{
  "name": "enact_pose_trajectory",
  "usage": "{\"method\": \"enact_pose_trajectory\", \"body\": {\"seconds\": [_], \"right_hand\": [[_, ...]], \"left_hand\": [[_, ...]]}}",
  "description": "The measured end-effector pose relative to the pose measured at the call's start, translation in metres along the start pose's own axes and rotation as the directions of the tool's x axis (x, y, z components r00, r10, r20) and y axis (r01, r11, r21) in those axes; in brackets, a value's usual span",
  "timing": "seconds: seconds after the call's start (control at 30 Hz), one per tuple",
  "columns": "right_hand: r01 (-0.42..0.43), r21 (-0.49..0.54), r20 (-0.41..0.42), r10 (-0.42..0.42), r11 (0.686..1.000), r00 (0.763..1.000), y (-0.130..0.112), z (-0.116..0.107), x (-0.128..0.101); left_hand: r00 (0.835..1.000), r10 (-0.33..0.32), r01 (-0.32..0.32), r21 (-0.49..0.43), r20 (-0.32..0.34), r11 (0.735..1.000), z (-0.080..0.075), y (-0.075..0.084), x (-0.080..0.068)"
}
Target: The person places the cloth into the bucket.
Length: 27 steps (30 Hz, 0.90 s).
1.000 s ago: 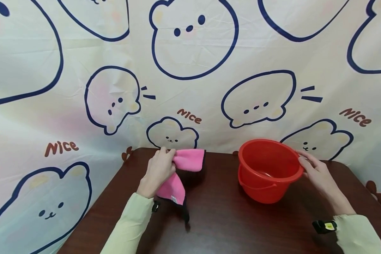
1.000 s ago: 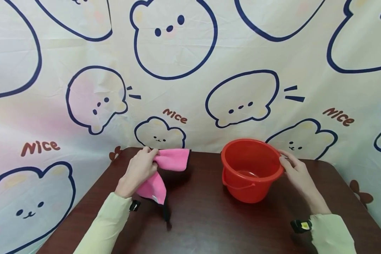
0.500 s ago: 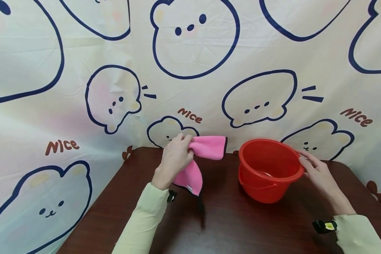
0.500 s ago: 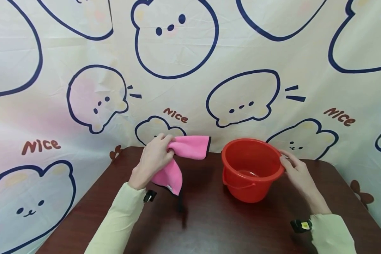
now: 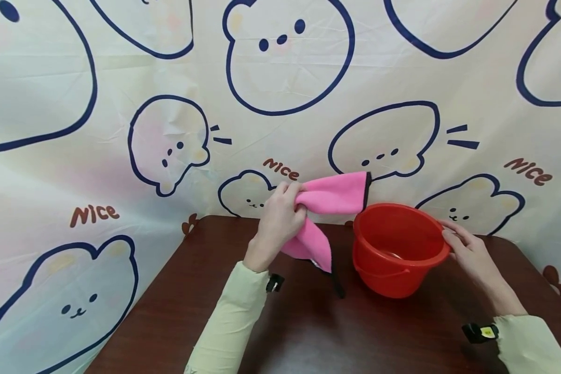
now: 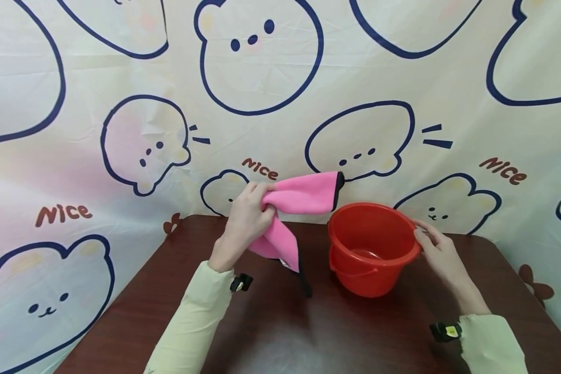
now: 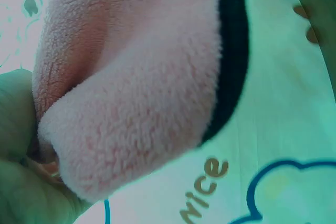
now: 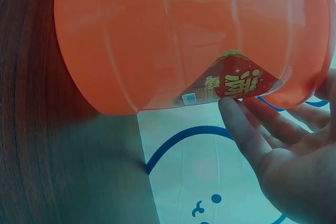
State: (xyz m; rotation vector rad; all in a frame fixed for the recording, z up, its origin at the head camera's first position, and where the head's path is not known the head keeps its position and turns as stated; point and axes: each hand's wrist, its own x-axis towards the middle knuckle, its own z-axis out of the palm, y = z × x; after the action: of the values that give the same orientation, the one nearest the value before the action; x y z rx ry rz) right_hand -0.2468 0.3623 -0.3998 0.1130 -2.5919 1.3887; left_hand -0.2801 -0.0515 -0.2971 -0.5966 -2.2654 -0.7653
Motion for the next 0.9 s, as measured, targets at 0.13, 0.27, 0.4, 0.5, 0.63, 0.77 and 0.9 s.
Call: {"method": "enact_pose_trajectory", "body": {"seconds": [0.13, 0.27, 0.4, 0.5, 0.63, 0.77, 0.9], "right_hand": [[0.005, -0.005, -0.003, -0.005, 1.000, 1.000, -0.001, -0.001, 0.000], [0.006, -0.010, 0.001, -0.006, 1.000, 1.000, 0.000, -0.002, 0.000], [0.007, -0.006, 0.003, -0.007, 1.000, 1.000, 0.000, -0.002, 0.002], [0.008, 0.003, 0.003, -0.008, 1.000, 1.000, 0.000, -0.002, 0.003], [0.007, 0.023, 0.014, -0.007, 1.000, 1.000, 0.000, -0.002, 0.003], [0.014, 0.046, 0.017, -0.014, 0.999, 1.000, 0.001, -0.003, 0.002], [0.031, 0.052, 0.014, -0.032, 0.998, 0.999, 0.002, -0.004, 0.001]], "left_hand": [[0.998, -0.010, 0.003, -0.123, -0.056, 0.992, 0.008, 0.013, 0.007], [0.996, -0.031, 0.009, -0.249, -0.088, 0.969, 0.017, 0.028, 0.011], [0.992, -0.073, 0.037, -0.316, -0.103, 0.948, 0.029, 0.042, 0.012], [0.991, -0.096, 0.053, -0.371, -0.099, 0.927, 0.040, 0.051, 0.012], [0.989, -0.119, 0.072, -0.427, -0.086, 0.901, 0.056, 0.064, 0.011], [0.988, -0.138, 0.096, -0.445, -0.064, 0.890, 0.073, 0.076, 0.010], [0.989, -0.147, 0.121, -0.449, -0.023, 0.885, 0.091, 0.089, 0.009]]}}
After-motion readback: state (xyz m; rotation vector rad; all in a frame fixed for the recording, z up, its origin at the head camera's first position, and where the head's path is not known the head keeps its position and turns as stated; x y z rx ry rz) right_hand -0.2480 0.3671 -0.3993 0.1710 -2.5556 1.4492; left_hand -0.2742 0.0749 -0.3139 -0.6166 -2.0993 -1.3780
